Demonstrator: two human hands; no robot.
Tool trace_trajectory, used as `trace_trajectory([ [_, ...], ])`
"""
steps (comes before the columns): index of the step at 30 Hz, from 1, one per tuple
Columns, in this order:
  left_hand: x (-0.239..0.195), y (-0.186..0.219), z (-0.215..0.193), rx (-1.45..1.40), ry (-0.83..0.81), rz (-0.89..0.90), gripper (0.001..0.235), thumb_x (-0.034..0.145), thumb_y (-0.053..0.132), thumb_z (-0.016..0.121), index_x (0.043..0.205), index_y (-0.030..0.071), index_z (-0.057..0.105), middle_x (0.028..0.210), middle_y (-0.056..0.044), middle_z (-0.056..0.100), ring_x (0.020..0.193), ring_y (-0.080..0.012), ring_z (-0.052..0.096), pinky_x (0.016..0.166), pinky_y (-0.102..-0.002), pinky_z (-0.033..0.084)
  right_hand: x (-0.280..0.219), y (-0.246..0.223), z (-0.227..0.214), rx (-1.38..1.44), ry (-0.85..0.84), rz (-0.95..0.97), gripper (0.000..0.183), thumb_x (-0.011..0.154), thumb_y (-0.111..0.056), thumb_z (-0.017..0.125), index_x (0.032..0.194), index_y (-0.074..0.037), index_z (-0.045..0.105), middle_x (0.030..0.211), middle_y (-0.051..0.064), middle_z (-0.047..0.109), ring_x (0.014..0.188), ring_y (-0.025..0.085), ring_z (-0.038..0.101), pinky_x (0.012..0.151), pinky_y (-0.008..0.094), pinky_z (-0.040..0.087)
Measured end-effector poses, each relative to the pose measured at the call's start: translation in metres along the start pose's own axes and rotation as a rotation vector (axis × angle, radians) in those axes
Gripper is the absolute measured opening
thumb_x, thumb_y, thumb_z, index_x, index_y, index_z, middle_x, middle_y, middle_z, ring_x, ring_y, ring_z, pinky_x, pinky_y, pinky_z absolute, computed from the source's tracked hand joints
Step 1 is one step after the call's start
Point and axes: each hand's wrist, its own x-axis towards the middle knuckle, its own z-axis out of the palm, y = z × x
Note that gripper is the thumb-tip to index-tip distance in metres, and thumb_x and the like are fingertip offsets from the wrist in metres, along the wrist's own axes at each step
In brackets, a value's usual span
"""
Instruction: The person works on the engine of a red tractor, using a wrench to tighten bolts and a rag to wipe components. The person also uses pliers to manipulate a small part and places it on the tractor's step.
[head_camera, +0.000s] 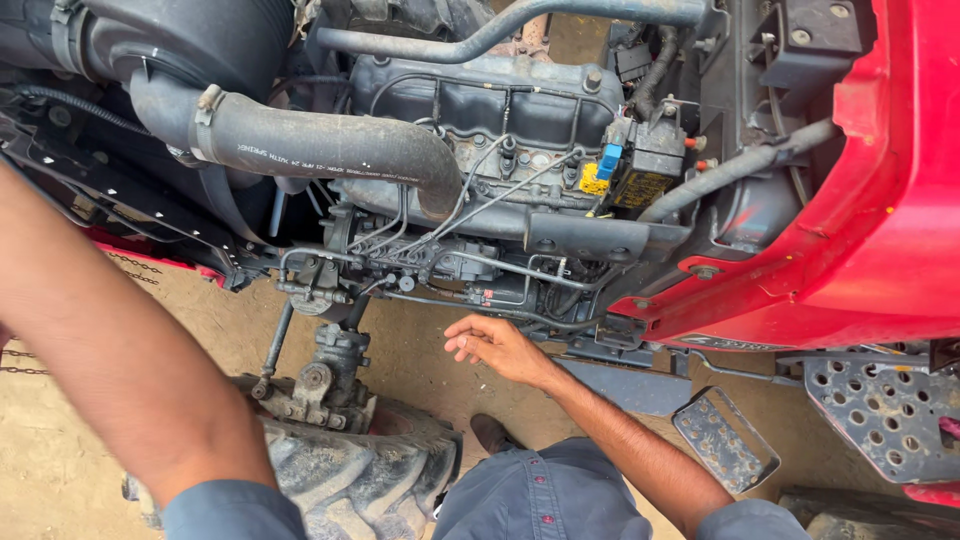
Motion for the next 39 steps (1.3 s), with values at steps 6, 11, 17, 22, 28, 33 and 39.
trace_trajectory([
  [6, -0.095, -0.038, -0.038, 0.417, -0.005, -0.226, 0.048, 0.074, -0.002, 0.048, 0.117, 0.005, 0.067, 0.114, -0.011, 0.071, 0.109, -0.0246, 0.070, 0.101, -0.036, 0.056, -0.005, 0.003, -0.008, 0.096, 0.015, -0.059, 0.033, 0.105, -0.022, 0.055, 0.128, -0.001, 0.064, 0.114, 0.010, 0.075, 0.097, 0.015, 0.071, 0.082, 0.030, 0.056],
  [11, -0.331, -0.134, -0.040, 0.899, -0.287, -0.530, 0.053, 0.070, -0.004, 0.044, 0.117, 0.005, 0.067, 0.114, -0.011, 0.072, 0.110, -0.0250, 0.071, 0.100, -0.035, 0.056, -0.026, 0.048, -0.020, 0.308, -0.054, 0.066, 0.032, 0.104, -0.023, 0.056, 0.126, -0.002, 0.062, 0.113, 0.009, 0.073, 0.093, 0.016, 0.072, 0.079, 0.031, 0.057],
  [17, -0.447, -0.191, -0.050, 1.044, -0.543, -0.363, 0.041, 0.088, -0.006, 0.049, 0.122, 0.001, 0.070, 0.131, -0.020, 0.069, 0.121, -0.0341, 0.067, 0.102, -0.040, 0.052, -0.051, 0.112, -0.030, 0.240, 0.037, 0.036, 0.029, 0.106, -0.020, 0.060, 0.127, -0.001, 0.065, 0.112, 0.009, 0.068, 0.098, 0.014, 0.065, 0.082, 0.031, 0.055],
  [22, -0.432, -0.199, -0.070, 1.558, -0.403, -0.448, 0.024, 0.099, 0.014, 0.057, 0.118, 0.011, 0.072, 0.101, -0.018, 0.074, 0.094, -0.0316, 0.073, 0.083, -0.042, 0.057, -0.063, 0.108, -0.066, 0.243, 0.139, -0.058, 0.026, 0.102, -0.019, 0.058, 0.119, -0.001, 0.067, 0.114, 0.010, 0.074, 0.101, 0.018, 0.072, 0.080, 0.033, 0.059],
  [28, -0.409, -0.209, -0.078, 1.825, -0.753, -0.173, 0.030, 0.094, 0.017, 0.063, 0.123, 0.009, 0.066, 0.100, -0.015, 0.072, 0.092, -0.0337, 0.070, 0.077, -0.046, 0.055, -0.040, 0.154, -0.096, 0.090, 0.414, -0.063, 0.022, 0.104, -0.011, 0.056, 0.122, 0.000, 0.065, 0.109, 0.013, 0.072, 0.095, 0.019, 0.069, 0.079, 0.032, 0.056],
  [33, -0.354, -0.240, -0.084, 1.795, -1.213, 0.387, 0.046, 0.083, 0.008, 0.066, 0.128, 0.006, 0.058, 0.137, -0.013, 0.060, 0.132, -0.0317, 0.058, 0.110, -0.043, 0.048, 0.004, 0.155, -0.103, -0.549, 0.521, -0.302, 0.031, 0.098, -0.003, 0.055, 0.128, 0.005, 0.060, 0.120, 0.022, 0.068, 0.108, 0.031, 0.068, 0.087, 0.039, 0.055],
  [39, -0.314, -0.290, -0.084, 1.843, -1.417, 0.357, 0.063, 0.077, 0.016, 0.067, 0.136, -0.001, 0.057, 0.146, -0.018, 0.054, 0.140, -0.0331, 0.046, 0.119, -0.048, 0.032, 0.053, 0.157, -0.099, -0.553, 0.604, -0.352, 0.036, 0.107, -0.009, 0.056, 0.141, 0.004, 0.056, 0.135, 0.025, 0.063, 0.124, 0.039, 0.062, 0.102, 0.042, 0.050],
])
